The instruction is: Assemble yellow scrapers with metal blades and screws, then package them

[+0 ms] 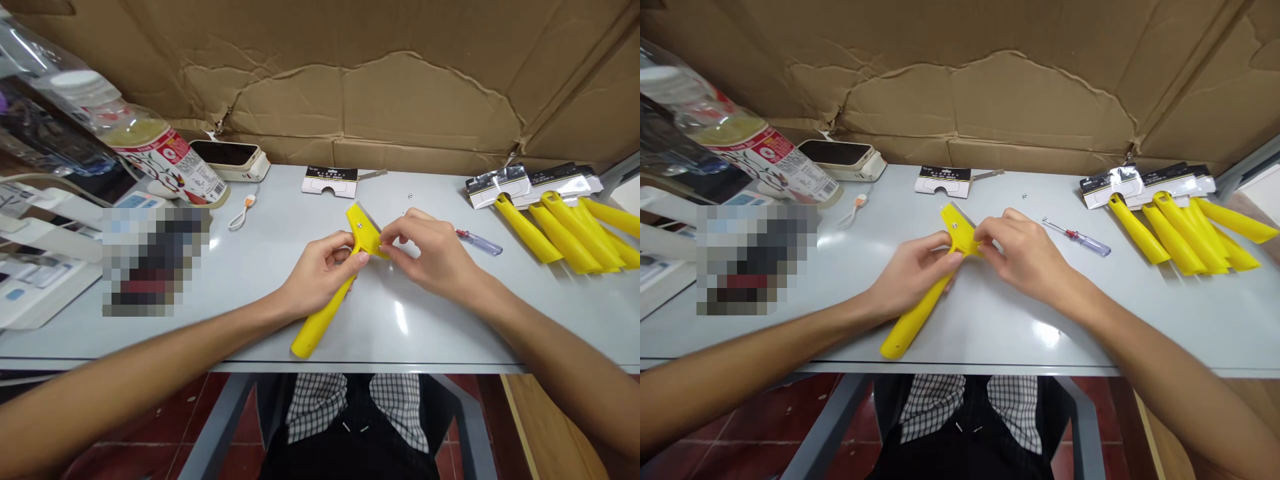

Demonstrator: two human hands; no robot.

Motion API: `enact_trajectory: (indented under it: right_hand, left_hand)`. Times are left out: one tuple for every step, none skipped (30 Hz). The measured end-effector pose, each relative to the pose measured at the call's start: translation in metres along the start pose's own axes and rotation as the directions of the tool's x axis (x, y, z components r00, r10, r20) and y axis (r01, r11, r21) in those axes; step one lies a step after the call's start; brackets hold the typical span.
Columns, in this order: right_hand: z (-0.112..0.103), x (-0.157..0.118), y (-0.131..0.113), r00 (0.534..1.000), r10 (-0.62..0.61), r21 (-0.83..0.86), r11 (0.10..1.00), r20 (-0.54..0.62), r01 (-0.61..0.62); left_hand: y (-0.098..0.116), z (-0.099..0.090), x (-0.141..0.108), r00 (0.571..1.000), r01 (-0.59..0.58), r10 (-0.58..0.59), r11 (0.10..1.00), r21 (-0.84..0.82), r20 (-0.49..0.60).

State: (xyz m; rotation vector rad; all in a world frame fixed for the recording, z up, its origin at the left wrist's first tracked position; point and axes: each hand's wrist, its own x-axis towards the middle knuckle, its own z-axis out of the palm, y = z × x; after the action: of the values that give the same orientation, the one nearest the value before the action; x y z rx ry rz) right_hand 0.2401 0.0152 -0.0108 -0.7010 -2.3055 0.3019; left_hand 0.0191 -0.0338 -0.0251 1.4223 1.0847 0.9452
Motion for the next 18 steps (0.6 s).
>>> enact_trajectory:
  right_hand:
    - [-0.0004,0.0003,-0.0002,1.000,0.019,0.012,1.000,-0.001,-0.019]
    - [-0.0007,0.0006,-0.0004,0.999,0.037,0.022,0.999,-0.002,-0.037]
    - [-0.0010,0.0009,-0.0007,0.999,0.053,0.031,0.998,-0.003,-0.053]
    - [-0.0013,0.0011,-0.0009,0.997,0.071,0.043,0.997,-0.003,-0.071]
    - [-0.0015,0.0012,-0.0011,0.996,0.090,0.058,0.994,-0.002,-0.090]
    - [-0.0016,0.0013,-0.0014,0.994,0.112,0.078,0.991,0.003,-0.112]
    - [-0.0018,0.0013,-0.0016,0.991,0.134,0.101,0.986,0.013,-0.135]
    - [-0.0019,0.0014,-0.0018,0.987,0.157,0.125,0.979,0.025,-0.158]
    - [-0.0021,0.0014,-0.0019,0.983,0.178,0.145,0.972,0.038,-0.182]
    - [-0.0023,0.0015,-0.0020,0.978,0.200,0.163,0.965,0.053,-0.206]
    - [-0.0026,0.0016,-0.0021,0.973,0.221,0.179,0.957,0.067,-0.230]
    - [-0.0029,0.0018,-0.0022,0.967,0.242,0.193,0.948,0.080,-0.253]
    - [-0.0032,0.0020,-0.0022,0.960,0.263,0.205,0.939,0.094,-0.277]
    - [-0.0034,0.0023,-0.0021,0.952,0.286,0.215,0.929,0.106,-0.302]
    - [-0.0035,0.0026,-0.0019,0.943,0.310,0.229,0.916,0.118,-0.330]
    - [-0.0035,0.0029,-0.0017,0.931,0.340,0.248,0.898,0.130,-0.363]
    - [-0.0033,0.0033,-0.0013,0.915,0.376,0.274,0.873,0.144,-0.403]
    - [-0.0030,0.0036,-0.0007,0.896,0.414,0.307,0.842,0.160,-0.444]
  left_hand:
    - [0.0003,0.0001,0.0000,1.000,-0.003,0.003,1.000,0.003,0.000]
    - [0.0004,0.0001,0.0000,1.000,-0.007,0.007,1.000,0.006,0.000]
    - [0.0005,0.0001,-0.0001,1.000,-0.012,0.012,1.000,0.009,0.000]
    - [0.0006,0.0001,-0.0001,1.000,-0.016,0.016,1.000,0.010,0.000]
    - [0.0006,0.0000,-0.0001,1.000,-0.019,0.019,1.000,0.010,0.000]
    - [0.0006,-0.0001,0.0000,1.000,-0.022,0.022,1.000,0.011,0.001]
    - [0.0006,-0.0003,0.0001,1.000,-0.024,0.024,1.000,0.013,0.003]
    - [0.0007,-0.0005,0.0002,1.000,-0.025,0.025,1.000,0.016,0.005]
    - [0.0008,-0.0008,0.0003,1.000,-0.025,0.025,0.999,0.020,0.008]
    - [0.0009,-0.0010,0.0004,1.000,-0.025,0.025,0.999,0.023,0.010]
    - [0.0009,-0.0013,0.0005,1.000,-0.026,0.026,0.999,0.025,0.011]
    - [0.0009,-0.0016,0.0005,1.000,-0.027,0.026,0.999,0.027,0.010]
    - [0.0007,-0.0019,0.0005,1.000,-0.027,0.027,0.999,0.027,0.009]
    - [0.0005,-0.0021,0.0004,1.000,-0.025,0.025,0.999,0.025,0.008]
    - [0.0003,-0.0022,0.0003,1.000,-0.022,0.022,1.000,0.020,0.008]
    - [0.0001,-0.0022,0.0001,1.000,-0.017,0.017,1.000,0.015,0.007]
    - [0.0000,-0.0021,0.0000,1.000,-0.012,0.012,1.000,0.010,0.009]
    - [0.0000,-0.0019,-0.0001,1.000,-0.010,0.010,1.000,0.006,0.010]
